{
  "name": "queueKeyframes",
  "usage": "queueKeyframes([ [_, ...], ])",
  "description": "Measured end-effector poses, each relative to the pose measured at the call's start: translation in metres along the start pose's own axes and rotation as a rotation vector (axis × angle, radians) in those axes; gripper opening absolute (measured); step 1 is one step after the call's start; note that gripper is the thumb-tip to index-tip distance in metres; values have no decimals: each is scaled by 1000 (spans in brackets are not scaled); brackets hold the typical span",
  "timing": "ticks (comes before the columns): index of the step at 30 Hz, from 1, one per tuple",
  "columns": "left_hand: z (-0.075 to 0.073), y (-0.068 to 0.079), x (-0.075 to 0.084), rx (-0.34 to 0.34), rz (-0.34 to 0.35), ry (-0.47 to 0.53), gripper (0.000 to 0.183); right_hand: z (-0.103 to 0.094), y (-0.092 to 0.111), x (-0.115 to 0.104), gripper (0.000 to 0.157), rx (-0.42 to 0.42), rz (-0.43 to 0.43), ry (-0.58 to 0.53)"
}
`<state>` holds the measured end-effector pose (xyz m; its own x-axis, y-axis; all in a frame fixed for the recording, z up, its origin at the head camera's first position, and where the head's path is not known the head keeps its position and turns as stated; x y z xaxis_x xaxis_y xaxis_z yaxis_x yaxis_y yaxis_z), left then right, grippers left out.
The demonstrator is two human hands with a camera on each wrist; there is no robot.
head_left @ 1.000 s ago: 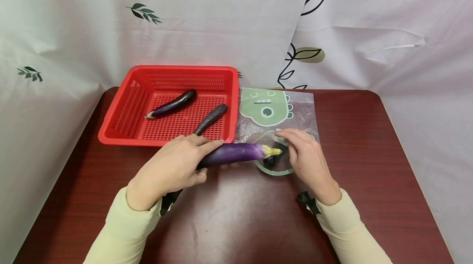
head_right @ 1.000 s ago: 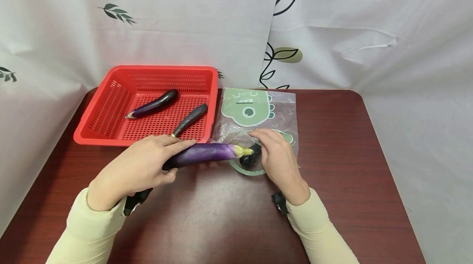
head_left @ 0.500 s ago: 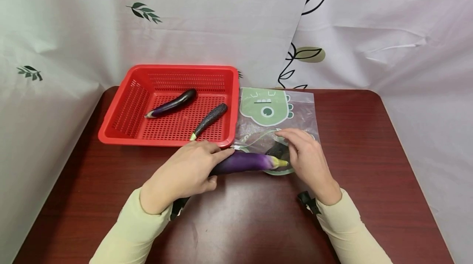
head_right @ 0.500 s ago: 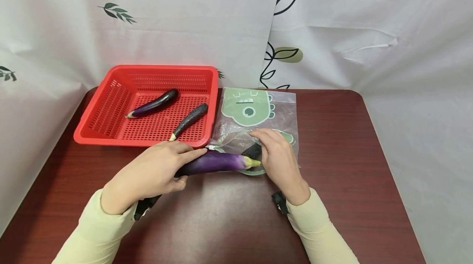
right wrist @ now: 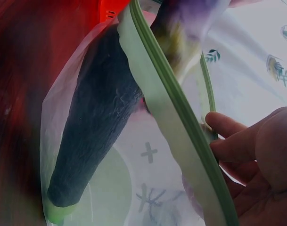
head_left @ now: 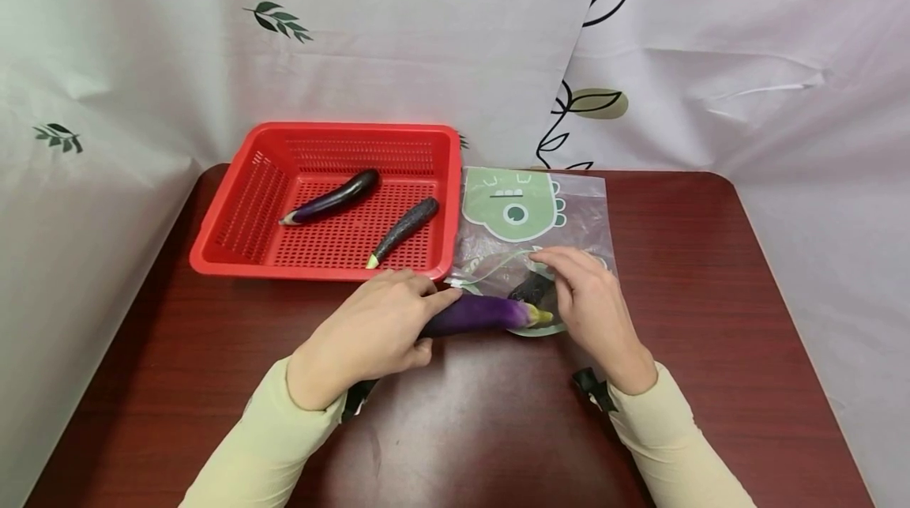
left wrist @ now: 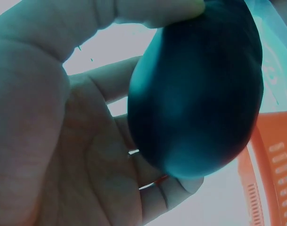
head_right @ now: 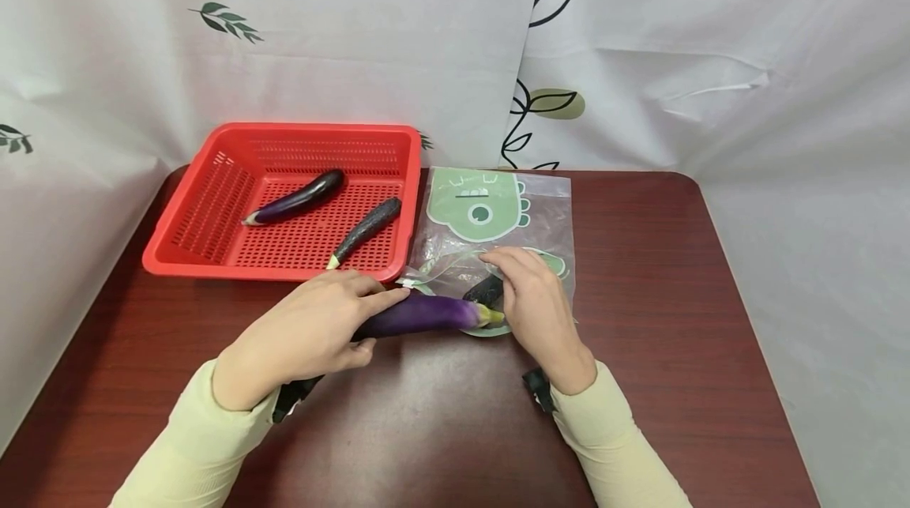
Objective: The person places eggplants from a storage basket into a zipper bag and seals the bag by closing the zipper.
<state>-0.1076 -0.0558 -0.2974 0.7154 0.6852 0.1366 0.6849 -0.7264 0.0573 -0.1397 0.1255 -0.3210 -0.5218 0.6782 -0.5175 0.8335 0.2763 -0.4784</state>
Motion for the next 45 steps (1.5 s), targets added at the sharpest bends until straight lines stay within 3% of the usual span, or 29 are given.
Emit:
queueKeyframes([
  [9,-3,-8,10,42,22,-40,58,0,0,0,32,5,-3,5],
  [30,0,-22,21,91,-18,-101,57,1,0,-1,30,-2,1,2],
  [45,7,-33,31,85,-29,-141,56,0,0,-1,29,1,1,-3],
])
Point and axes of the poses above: each hand's wrist, its own y-axis away from the middle knuckle, its own z-axis out of the palm, x = y × z, the point moved 10 cm from there along -y, towards the middle knuckle, and after that the axes turned 2 degrees about -x, right-handed, at the moved point
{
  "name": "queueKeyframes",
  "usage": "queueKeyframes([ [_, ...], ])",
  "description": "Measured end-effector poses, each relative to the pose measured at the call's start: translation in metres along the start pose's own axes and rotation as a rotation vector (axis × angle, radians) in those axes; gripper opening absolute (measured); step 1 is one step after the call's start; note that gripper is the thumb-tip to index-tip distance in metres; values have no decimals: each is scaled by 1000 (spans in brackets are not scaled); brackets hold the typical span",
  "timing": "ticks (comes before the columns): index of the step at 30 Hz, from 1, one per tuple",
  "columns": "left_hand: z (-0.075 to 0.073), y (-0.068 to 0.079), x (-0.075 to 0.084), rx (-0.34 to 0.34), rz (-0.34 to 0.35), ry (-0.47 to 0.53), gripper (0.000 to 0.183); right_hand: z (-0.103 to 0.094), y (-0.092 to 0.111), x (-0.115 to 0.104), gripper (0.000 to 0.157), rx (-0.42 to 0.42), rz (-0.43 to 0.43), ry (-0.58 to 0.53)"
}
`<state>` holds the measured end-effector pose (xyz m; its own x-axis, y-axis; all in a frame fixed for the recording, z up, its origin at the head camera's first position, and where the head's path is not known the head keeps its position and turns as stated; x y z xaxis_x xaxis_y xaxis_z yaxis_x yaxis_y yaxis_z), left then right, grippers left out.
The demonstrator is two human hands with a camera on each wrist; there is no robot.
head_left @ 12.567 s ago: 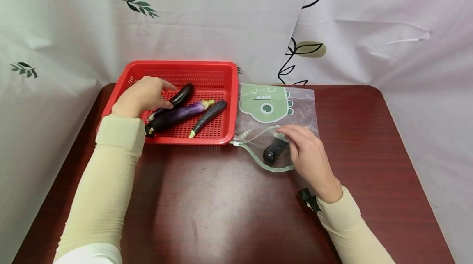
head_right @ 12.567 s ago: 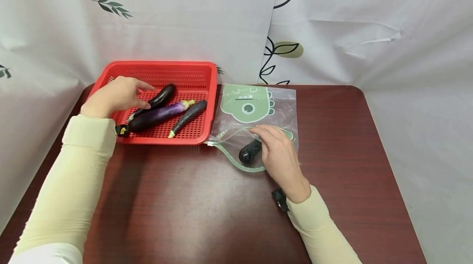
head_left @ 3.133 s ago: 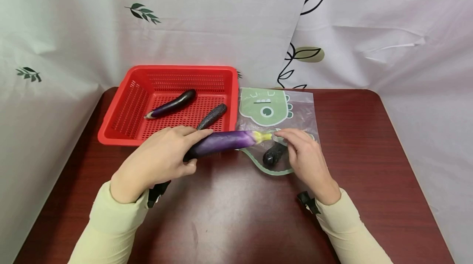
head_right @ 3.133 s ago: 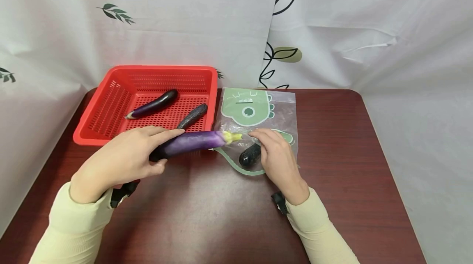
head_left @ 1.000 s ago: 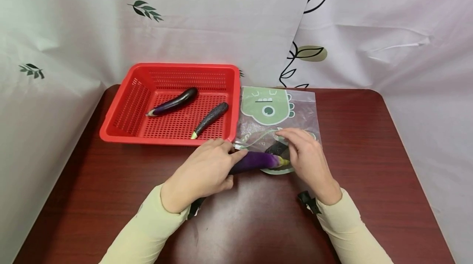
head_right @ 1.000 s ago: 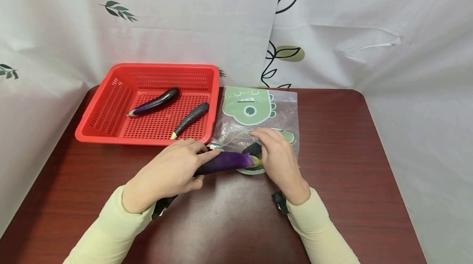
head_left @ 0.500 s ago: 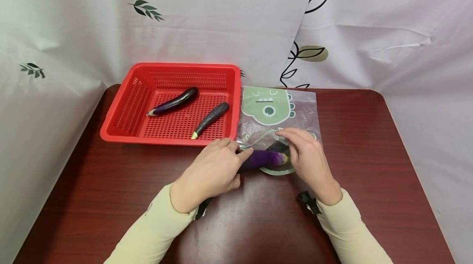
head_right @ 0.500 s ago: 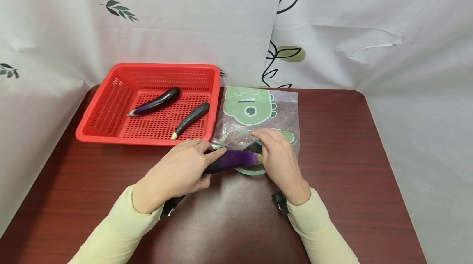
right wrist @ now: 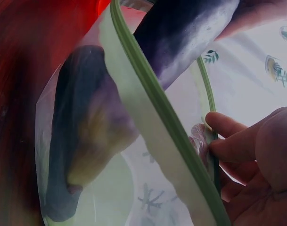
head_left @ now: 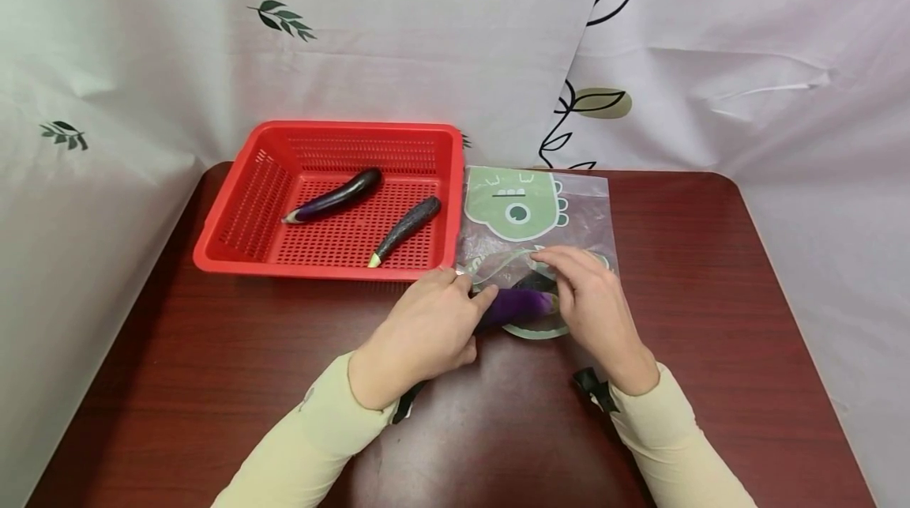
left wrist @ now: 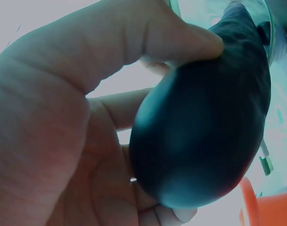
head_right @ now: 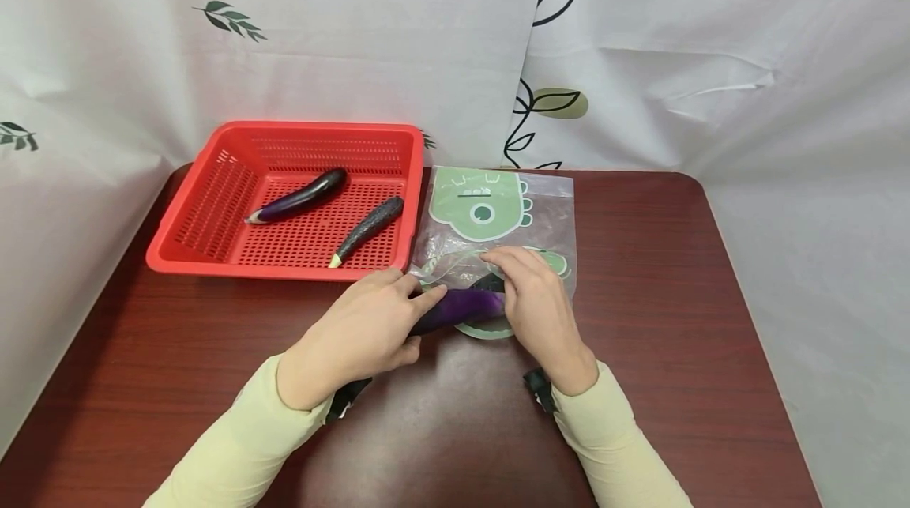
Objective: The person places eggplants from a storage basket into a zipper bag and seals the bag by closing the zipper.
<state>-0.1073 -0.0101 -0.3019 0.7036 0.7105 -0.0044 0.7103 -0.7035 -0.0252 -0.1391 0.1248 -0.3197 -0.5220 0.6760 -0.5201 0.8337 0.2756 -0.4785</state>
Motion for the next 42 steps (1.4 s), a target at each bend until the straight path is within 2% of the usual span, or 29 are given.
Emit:
queueKeyframes([
  [4,2,-2,1,3,-6,-1,55,0,0,0,30,-1,2,0],
  [8,1,-5,3,40,-9,-19,50,0,0,0,30,1,1,-5],
  [15,0,-9,5,68,-34,-46,44,0,1,0,31,-5,9,-4],
  [24,4,-17,8,43,-67,-98,42,-1,0,0,31,-5,12,-3],
  [36,-4,-19,15,133,-71,-114,23,-1,1,0,33,2,8,-10],
  [42,-3,-22,17,138,-78,-118,25,-1,0,-1,34,2,2,-10],
])
Point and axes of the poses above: each hand's wrist, its own y-axis away from the middle knuckle, its own z-axis out of the palm, x = y × z, the point moved 10 cm from there along -y, towards the middle knuckle, and after that the axes turned 2 degrees about -x, right-handed, at the moved point
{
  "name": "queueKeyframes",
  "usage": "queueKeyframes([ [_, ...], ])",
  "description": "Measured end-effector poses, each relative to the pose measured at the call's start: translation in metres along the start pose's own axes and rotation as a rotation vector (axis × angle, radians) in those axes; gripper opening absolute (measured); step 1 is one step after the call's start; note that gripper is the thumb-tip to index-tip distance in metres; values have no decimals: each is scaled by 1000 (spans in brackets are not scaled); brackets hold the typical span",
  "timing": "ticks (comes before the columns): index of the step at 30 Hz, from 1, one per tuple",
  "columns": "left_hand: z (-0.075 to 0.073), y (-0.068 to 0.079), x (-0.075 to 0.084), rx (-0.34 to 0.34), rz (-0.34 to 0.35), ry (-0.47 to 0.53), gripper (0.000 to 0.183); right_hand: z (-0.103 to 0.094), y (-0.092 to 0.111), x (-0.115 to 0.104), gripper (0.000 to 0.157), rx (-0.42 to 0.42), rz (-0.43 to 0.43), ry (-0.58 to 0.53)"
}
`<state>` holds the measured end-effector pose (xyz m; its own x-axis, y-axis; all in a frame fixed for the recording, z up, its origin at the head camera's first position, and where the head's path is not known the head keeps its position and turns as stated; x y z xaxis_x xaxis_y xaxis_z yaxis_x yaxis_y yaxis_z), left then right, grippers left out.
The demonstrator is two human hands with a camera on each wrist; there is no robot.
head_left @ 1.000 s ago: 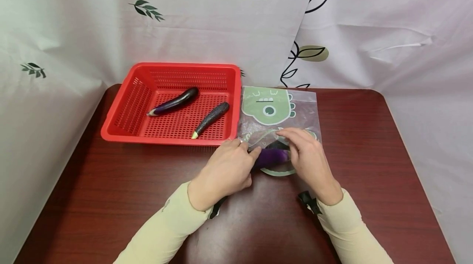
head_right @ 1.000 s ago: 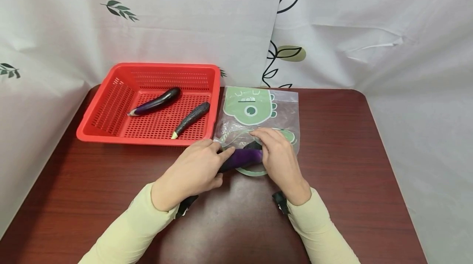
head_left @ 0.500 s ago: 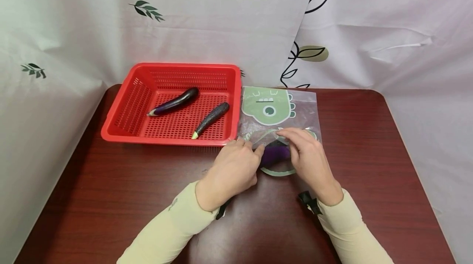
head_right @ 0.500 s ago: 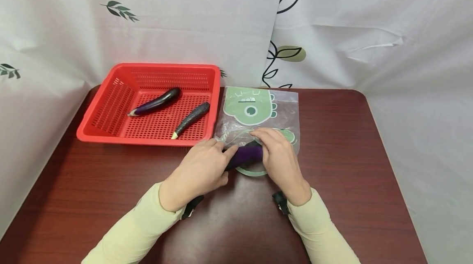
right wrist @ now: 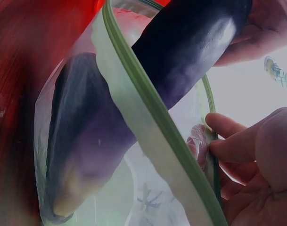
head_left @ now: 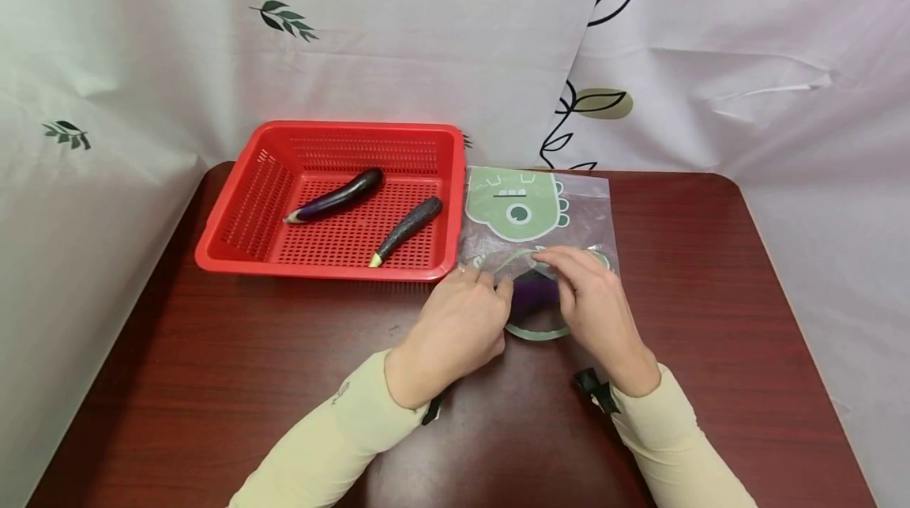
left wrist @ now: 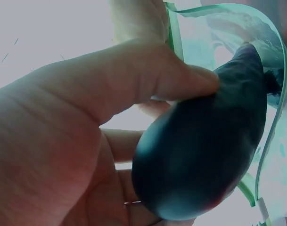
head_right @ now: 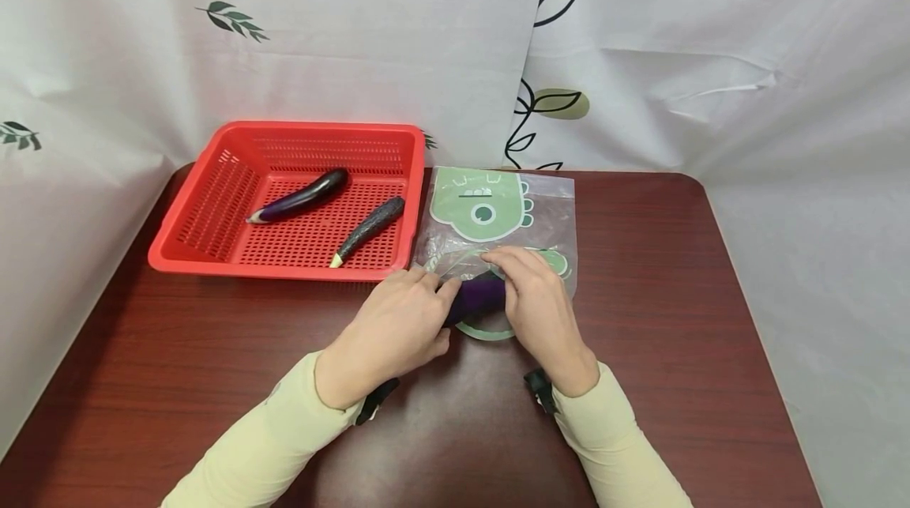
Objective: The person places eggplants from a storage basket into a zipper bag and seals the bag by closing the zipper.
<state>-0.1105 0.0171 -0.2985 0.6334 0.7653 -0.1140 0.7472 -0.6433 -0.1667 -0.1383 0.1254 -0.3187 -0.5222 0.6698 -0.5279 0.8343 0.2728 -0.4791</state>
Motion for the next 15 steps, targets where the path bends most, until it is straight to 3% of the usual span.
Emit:
queueKeyframes([
  [15,2,-5,6,57,-19,-7,17,-1,0,-2,34,0,-7,0],
])
Point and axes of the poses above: each hand's wrist, its own y-axis away from the middle knuckle, its own z-axis out of the palm, x = y × z, the point moved 10 cm from there along -y, towards the middle knuckle, and after that the axes turned 2 degrees about -x, right-handed, at the moved point
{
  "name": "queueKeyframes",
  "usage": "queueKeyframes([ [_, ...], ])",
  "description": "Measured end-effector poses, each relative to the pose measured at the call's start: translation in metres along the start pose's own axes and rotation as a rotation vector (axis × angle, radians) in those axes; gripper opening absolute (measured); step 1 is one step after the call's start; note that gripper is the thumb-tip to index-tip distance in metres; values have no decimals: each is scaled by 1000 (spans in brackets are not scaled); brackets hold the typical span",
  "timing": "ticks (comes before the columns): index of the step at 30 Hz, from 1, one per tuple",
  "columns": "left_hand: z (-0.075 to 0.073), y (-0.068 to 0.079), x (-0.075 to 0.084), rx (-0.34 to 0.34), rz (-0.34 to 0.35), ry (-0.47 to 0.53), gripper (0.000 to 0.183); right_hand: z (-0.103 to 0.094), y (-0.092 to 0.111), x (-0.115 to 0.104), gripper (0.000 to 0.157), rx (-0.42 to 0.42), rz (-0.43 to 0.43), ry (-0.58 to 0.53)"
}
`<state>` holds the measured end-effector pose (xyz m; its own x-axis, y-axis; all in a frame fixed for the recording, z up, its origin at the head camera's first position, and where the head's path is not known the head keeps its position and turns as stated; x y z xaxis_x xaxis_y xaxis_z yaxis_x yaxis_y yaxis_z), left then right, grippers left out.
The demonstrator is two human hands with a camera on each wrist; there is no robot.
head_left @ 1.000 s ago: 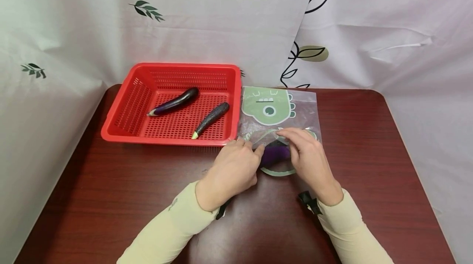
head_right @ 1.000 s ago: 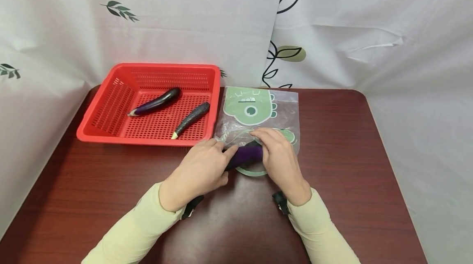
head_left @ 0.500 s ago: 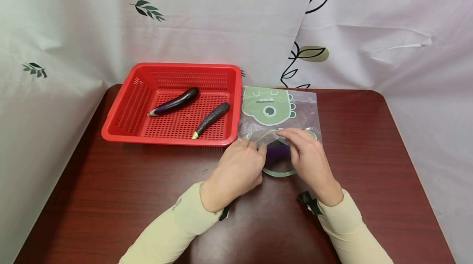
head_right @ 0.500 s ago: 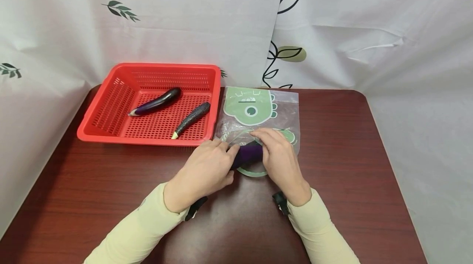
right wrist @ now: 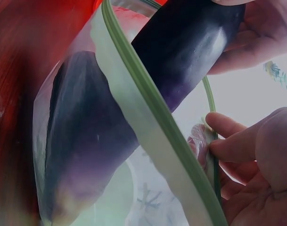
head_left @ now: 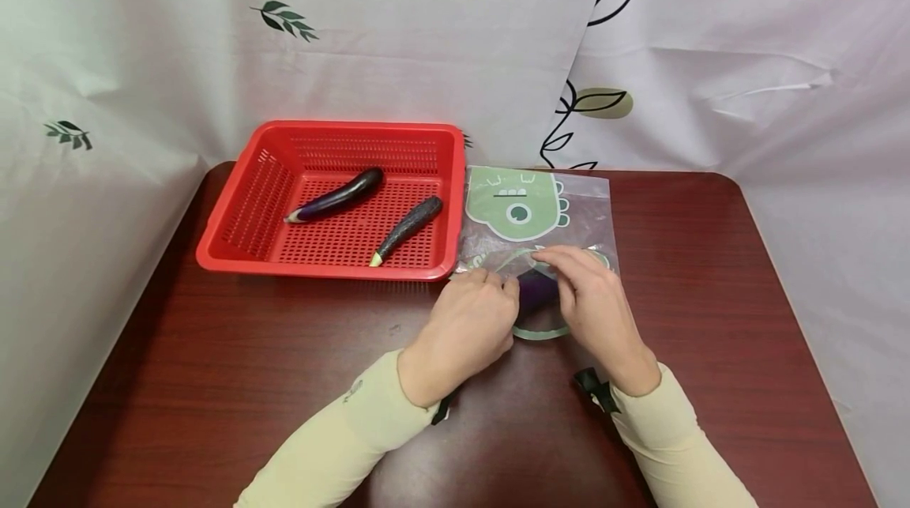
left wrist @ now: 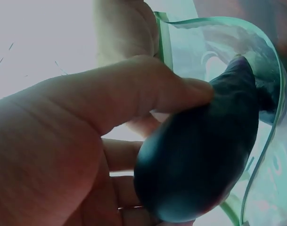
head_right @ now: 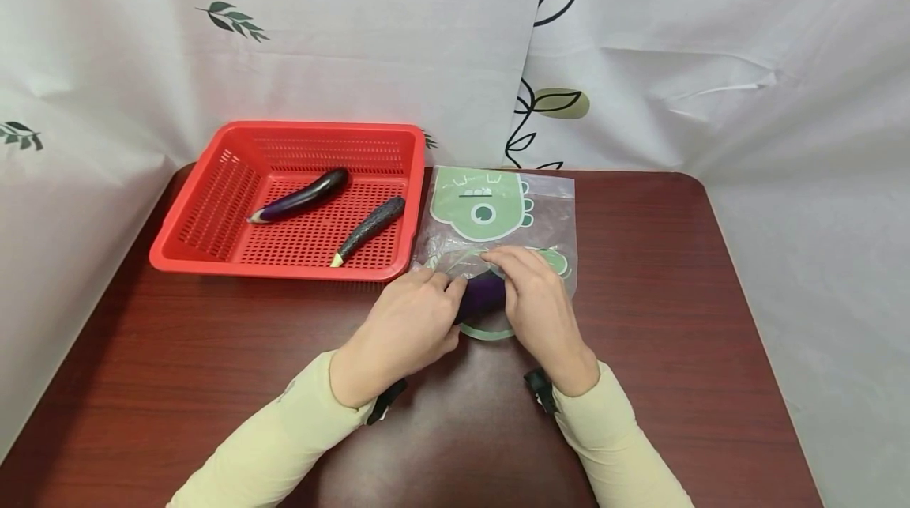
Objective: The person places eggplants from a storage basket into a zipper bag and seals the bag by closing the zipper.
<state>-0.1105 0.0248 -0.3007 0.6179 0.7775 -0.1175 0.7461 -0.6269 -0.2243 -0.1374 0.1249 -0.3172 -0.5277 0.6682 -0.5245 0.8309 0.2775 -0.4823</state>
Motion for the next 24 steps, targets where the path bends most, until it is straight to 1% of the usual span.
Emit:
queueKeyframes([
  [5,3,-3,3,18,-6,-10,10,0,0,0,34,-3,0,-2],
  [10,6,-5,7,9,-8,-22,5,0,0,0,34,-1,-4,-5],
  [18,9,-10,13,12,-3,-36,4,-1,0,-1,33,-2,-15,-3],
  [24,13,-12,16,13,-1,-68,7,0,0,-1,33,-11,-19,-4],
])
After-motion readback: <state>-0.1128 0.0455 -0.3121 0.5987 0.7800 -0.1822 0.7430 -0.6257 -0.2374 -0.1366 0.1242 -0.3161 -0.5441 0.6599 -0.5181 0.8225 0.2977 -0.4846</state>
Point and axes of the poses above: each hand's wrist, its own y-axis away from the middle knuckle, its own z-axis out of the palm, x = y × z, the point moved 10 cm from there along -y, towards the middle knuckle, and after that the axes turned 2 degrees about -x, right-handed, at the moved point
